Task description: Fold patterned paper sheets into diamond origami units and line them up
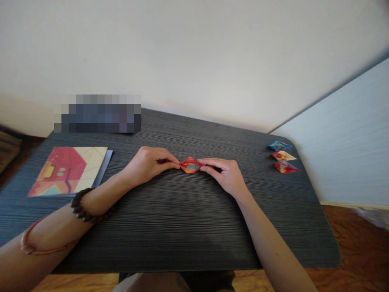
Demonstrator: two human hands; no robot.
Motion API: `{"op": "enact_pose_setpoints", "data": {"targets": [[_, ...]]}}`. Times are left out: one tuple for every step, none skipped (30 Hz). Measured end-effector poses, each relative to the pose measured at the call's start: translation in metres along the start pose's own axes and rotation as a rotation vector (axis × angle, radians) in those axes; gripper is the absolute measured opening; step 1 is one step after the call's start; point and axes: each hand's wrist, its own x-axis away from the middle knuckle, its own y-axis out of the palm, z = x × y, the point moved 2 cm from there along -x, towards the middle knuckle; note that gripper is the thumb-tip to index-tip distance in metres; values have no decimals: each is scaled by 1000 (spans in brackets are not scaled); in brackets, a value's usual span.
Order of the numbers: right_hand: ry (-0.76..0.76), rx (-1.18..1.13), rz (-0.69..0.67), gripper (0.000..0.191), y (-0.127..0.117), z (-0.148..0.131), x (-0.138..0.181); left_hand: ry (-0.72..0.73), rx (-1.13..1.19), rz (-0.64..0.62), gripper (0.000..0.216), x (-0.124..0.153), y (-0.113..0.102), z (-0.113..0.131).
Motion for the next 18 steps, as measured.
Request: {"op": "enact_pose_setpoints", "data": {"targets": [[-13, -2, 3, 20, 0, 0, 0, 1, 3, -3, 19, 0, 0, 0], [-27, -6, 4, 20, 1, -1, -1, 0, 9, -7, 20, 0, 1, 1], [-41, -11, 5, 20, 3, -1, -1, -8, 15, -6, 20, 0, 2, 1], [-56, -13, 8, 20, 4, -2, -2, -27, 23, -6, 21, -1, 2, 0], [-67, -13, 15, 20, 5, -2, -2, -53, 34, -3, 22, -1, 2, -1], [-72, -6, 26, 20, 5, -2, -2, -83, 49, -1, 23, -1, 3, -3], [-73, 8, 39, 19, 5, -2, -2, -107, 66, -3, 25, -1, 3, -4], [-71, 25, 50, 19, 4, -1, -1, -119, 82, -8, 26, -1, 3, -5], [-71, 41, 58, 18, 3, 0, -1, -120, 90, -14, 28, -2, 3, -6], [-71, 54, 60, 19, 1, 1, -1, -111, 91, -20, 30, -2, 2, -7], [-74, 60, 62, 21, 0, 3, 0, -96, 83, -23, 30, -3, 2, -7], [-75, 60, 64, 24, -2, 5, 0, -80, 65, -23, 31, -3, 1, -7], [-73, 58, 67, 29, -4, 6, 1, -64, 44, -17, 31, -3, 0, -7], [-68, 55, 72, 33, -6, 8, 1, -50, 23, -8, 32, -4, 0, -7], [-62, 56, 75, 36, -8, 10, 1, -36, 6, -2, 33, -4, -1, -7], [-60, 57, 72, 36, -9, 12, 1, -21, -6, 0, 32, -4, -1, -8], [-60, 59, 62, 34, -10, 13, 1, -6, -11, -1, 32, -4, -2, -8], [-61, 60, 50, 33, -11, 13, 1, 6, -9, -4, 31, -4, -2, -9]]}}
